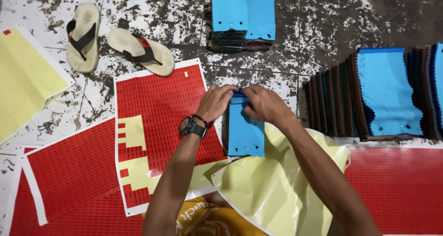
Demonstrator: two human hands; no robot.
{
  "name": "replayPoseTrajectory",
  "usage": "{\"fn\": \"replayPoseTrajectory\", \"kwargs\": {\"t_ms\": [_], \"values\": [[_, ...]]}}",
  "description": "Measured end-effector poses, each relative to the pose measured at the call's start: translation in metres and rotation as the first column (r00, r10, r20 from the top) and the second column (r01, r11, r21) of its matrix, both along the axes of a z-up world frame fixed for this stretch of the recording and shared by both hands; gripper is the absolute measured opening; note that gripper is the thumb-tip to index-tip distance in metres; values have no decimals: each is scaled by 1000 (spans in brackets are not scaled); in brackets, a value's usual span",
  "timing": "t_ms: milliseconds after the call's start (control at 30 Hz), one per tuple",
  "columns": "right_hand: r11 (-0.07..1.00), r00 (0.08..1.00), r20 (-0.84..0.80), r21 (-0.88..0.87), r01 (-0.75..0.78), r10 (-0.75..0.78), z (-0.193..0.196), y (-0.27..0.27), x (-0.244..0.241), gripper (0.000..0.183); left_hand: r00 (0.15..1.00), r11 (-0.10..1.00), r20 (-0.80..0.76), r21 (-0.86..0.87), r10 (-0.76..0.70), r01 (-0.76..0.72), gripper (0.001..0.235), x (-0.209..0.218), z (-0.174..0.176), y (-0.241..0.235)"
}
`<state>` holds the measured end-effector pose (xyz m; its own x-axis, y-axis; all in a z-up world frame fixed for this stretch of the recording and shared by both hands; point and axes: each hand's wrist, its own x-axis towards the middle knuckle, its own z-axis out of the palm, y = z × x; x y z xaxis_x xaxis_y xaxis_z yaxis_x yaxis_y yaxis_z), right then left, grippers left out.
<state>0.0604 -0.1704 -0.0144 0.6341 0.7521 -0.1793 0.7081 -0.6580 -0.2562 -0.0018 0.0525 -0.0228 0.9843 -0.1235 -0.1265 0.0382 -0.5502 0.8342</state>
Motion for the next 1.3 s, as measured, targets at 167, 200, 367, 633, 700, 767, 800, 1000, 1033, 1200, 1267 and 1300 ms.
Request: {"fn": "replayPoseTrajectory", "kwargs": {"t_ms": [167,200,367,633,700,767,800,1000,1033,1200,1267,1300], "values": [[996,987,-130,0,90,-89,25,4,1,65,999,999,-41,-49,2,-4,38,5,8,-4],[995,985,-140,-31,99,-102,25,3,3,71,999,998,-48,-64,0,-3,40,7,4,-6],[999,991,133,31,-14,10,19,-7,-10,33,989,997,-143,-79,-28,16,61,8,38,0],[986,960,268,114,-120,85,26,-35,-133,7,985,966,98,232,-139,114,20,7,3,-9],[971,962,259,197,-137,83,38,-25,-153,11,983,956,125,279,-133,94,16,8,-11,-13],[974,963,260,193,-121,68,33,-27,-162,14,983,955,114,278,-141,104,16,5,-7,-13],[975,962,268,192,-111,57,31,-27,-164,18,983,954,110,279,-143,108,16,6,-4,-12],[984,981,191,169,-64,31,27,-30,-172,37,981,939,113,325,-158,114,18,4,-1,-14],[984,981,194,173,-49,15,30,-28,-171,37,978,936,114,329,-174,128,18,2,-6,-12],[963,983,179,255,-81,35,14,-33,-176,35,894,917,413,398,-172,-8,18,-3,-16,-22],[949,985,165,315,-16,-39,28,-35,-177,32,869,918,449,396,-208,15,17,-10,-4,-24],[925,986,153,380,-4,-59,34,-37,-178,30,853,918,483,396,-197,-12,18,-13,1,-25]]}}
